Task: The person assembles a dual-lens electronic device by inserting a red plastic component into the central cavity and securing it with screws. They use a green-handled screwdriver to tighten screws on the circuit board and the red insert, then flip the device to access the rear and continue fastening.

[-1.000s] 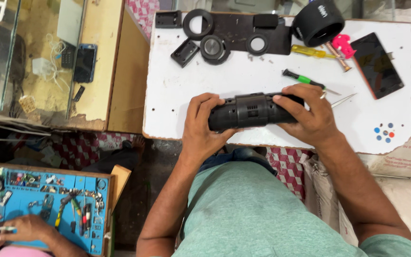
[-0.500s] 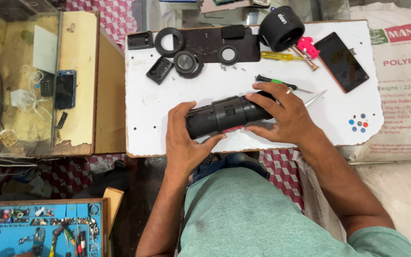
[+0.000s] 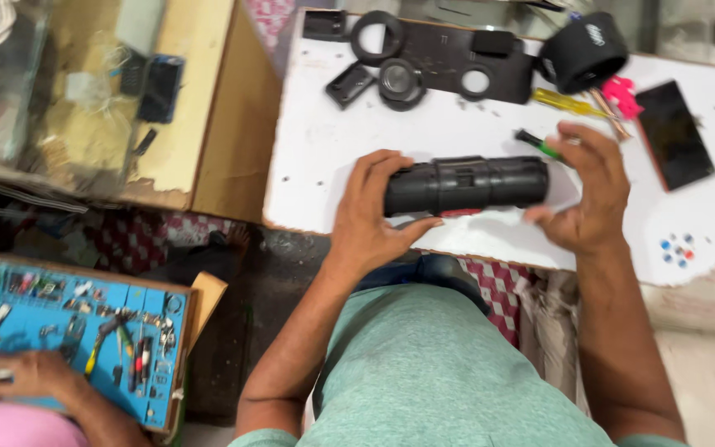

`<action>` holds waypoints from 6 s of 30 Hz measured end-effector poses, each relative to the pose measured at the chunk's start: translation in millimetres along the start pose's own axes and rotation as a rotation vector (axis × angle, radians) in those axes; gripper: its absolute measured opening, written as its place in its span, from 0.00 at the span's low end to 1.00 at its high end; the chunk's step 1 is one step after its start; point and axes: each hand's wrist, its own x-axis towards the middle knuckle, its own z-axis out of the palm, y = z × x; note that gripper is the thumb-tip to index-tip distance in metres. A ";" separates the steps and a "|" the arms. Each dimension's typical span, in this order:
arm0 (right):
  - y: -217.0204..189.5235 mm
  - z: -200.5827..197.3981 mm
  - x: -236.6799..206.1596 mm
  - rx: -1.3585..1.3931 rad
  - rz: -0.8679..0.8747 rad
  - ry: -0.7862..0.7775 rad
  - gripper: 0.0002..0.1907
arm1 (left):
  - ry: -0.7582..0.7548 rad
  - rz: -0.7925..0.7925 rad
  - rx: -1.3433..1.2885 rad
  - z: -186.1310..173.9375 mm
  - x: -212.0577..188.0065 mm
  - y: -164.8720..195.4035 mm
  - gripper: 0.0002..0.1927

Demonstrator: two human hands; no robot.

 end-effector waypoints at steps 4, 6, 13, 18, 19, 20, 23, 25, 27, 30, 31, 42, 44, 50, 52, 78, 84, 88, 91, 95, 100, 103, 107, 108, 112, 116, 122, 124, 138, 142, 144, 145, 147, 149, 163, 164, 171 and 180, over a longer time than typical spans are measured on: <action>32.1 -19.0 -13.3 -0.171 0.145 0.287 0.25 | -0.019 -0.012 -0.068 0.8 -1.2 3.3 0.40; 47.6 -33.2 -26.1 -0.222 0.288 0.369 0.24 | -0.038 -0.006 -0.071 1.0 -3.1 3.1 0.40; 79.5 -90.8 -74.7 -0.593 0.426 0.167 0.34 | -0.075 0.050 -0.039 3.2 -4.6 3.4 0.44; 91.4 -92.5 -87.7 -0.456 0.528 0.096 0.34 | -0.090 0.051 -0.045 5.5 -3.2 4.9 0.42; 92.9 -91.6 -88.9 -0.477 0.534 0.087 0.33 | -0.098 0.036 -0.046 5.6 -2.9 5.0 0.41; 93.6 -91.0 -90.3 -0.495 0.540 0.078 0.33 | -0.106 0.019 -0.045 5.4 -3.0 5.1 0.41; 95.4 -90.7 -91.3 -0.513 0.541 0.073 0.32 | -0.097 0.042 -0.054 5.7 -2.2 6.5 0.39; 95.3 -92.5 -89.8 -0.512 0.538 0.079 0.32 | -0.098 0.033 -0.064 6.6 -0.6 8.4 0.38; 93.5 -93.0 -87.3 -0.503 0.544 0.083 0.32 | -0.100 0.034 -0.065 6.3 -0.2 11.1 0.38; 90.1 -92.1 -82.0 -0.516 0.538 0.087 0.32 | -0.087 0.054 -0.061 5.3 2.4 13.1 0.38; 89.7 -91.4 -80.4 -0.520 0.497 0.095 0.32 | -0.085 0.048 -0.067 4.9 2.2 13.7 0.38; 81.6 -113.0 -188.0 -0.219 0.587 0.904 0.13 | -0.071 0.002 -0.116 0.3 -2.1 3.9 0.43; 73.9 -104.9 -221.4 -0.022 0.700 1.030 0.12 | -0.080 0.000 -0.123 -0.9 -1.7 3.4 0.42; 34.8 -9.1 -262.0 0.366 1.590 0.522 0.13 | -0.143 0.005 -0.135 -5.8 3.7 -0.2 0.35; 19.2 29.9 -259.3 0.453 1.571 -0.149 0.17 | -0.147 -0.041 -0.080 -4.5 5.1 -0.6 0.32; 145.7 -128.0 -118.0 0.392 0.836 0.054 0.24 | 0.000 -0.026 0.290 -24.5 -18.9 -25.0 0.56; 148.2 -118.8 -100.6 0.053 0.815 -0.086 0.27 | 0.051 0.027 0.349 -46.3 -23.6 -24.1 0.62; 146.3 -120.9 -94.4 -0.116 0.789 -0.125 0.31 | -0.004 0.023 0.255 -44.3 -23.2 -14.5 0.63; 131.9 -124.2 -84.0 -0.252 0.727 -0.143 0.34 | -0.002 0.086 0.238 -50.5 -19.9 -17.8 0.64; 93.8 -116.6 -47.9 -0.422 0.475 -0.129 0.39 | 0.063 0.067 0.296 -70.9 -3.2 -35.9 0.55; 13.0 -56.6 9.6 -0.086 0.054 -0.175 0.46 | 0.091 0.110 0.340 -82.4 74.8 -59.7 0.49; -30.9 -18.9 17.0 -0.194 -0.030 -0.377 0.56 | 0.018 0.114 0.408 -73.9 127.6 -64.9 0.57; -42.1 6.9 14.2 -0.293 0.007 -0.372 0.49 | -0.155 0.014 0.517 -59.3 157.2 -63.9 0.60; -37.4 8.2 13.3 -0.319 0.016 -0.353 0.49 | -0.180 -0.003 0.532 -56.5 160.4 -61.8 0.61; -14.8 4.8 5.4 -0.329 0.087 -0.328 0.47 | -0.251 0.025 0.599 -47.5 158.4 -51.2 0.60; -6.2 -2.1 2.9 -0.398 0.138 -0.324 0.42 | -0.297 0.040 0.561 -38.4 150.5 -41.5 0.58; -9.3 -3.4 23.8 -0.299 0.197 -0.396 0.42 | -0.303 0.043 0.481 -36.9 147.5 -38.3 0.54; -6.6 -3.5 31.5 -0.179 0.161 -0.399 0.41 | -0.272 0.047 0.436 -41.4 145.7 -39.4 0.53; 23.3 -0.9 57.6 0.193 0.714 -0.658 0.32 | -0.147 -0.305 0.245 -86.5 60.3 -60.2 0.53; 20.9 1.0 56.3 0.090 0.749 -0.611 0.34 | -0.111 -0.250 0.169 -86.3 47.7 -63.6 0.53; 23.2 2.0 55.1 0.091 0.729 -0.577 0.33 | -0.113 -0.275 0.127 -86.0 46.5 -62.9 0.54; 25.0 2.0 53.9 0.091 0.721 -0.559 0.33 | -0.116 -0.286 0.106 -85.7 46.2 -62.0 0.54; 28.1 1.1 50.7 -0.021 0.557 -0.550 0.31 | -0.105 -0.249 0.070 -84.6 46.4 -61.2 0.55; 28.9 -1.1 45.5 -0.143 0.364 -0.521 0.32 | -0.102 -0.257 0.062 -82.5 46.6 -58.9 0.56; 6.7 7.4 13.6 -0.266 0.220 -0.353 0.45 | -0.069 -0.247 0.111 -78.9 45.9 -54.6 0.55; 7.1 10.2 12.7 -0.286 0.219 -0.336 0.46 | -0.078 -0.277 0.115 -79.0 46.2 -52.7 0.55; 13.6 15.2 14.0 -0.347 0.203 -0.347 0.52 | -0.081 -0.312 0.194 -79.8 45.1 -45.4 0.55; 13.6 1.9 16.5 -0.292 0.207 -0.335 0.54 | -0.118 -0.134 0.437 -73.9 45.4 -38.2 0.60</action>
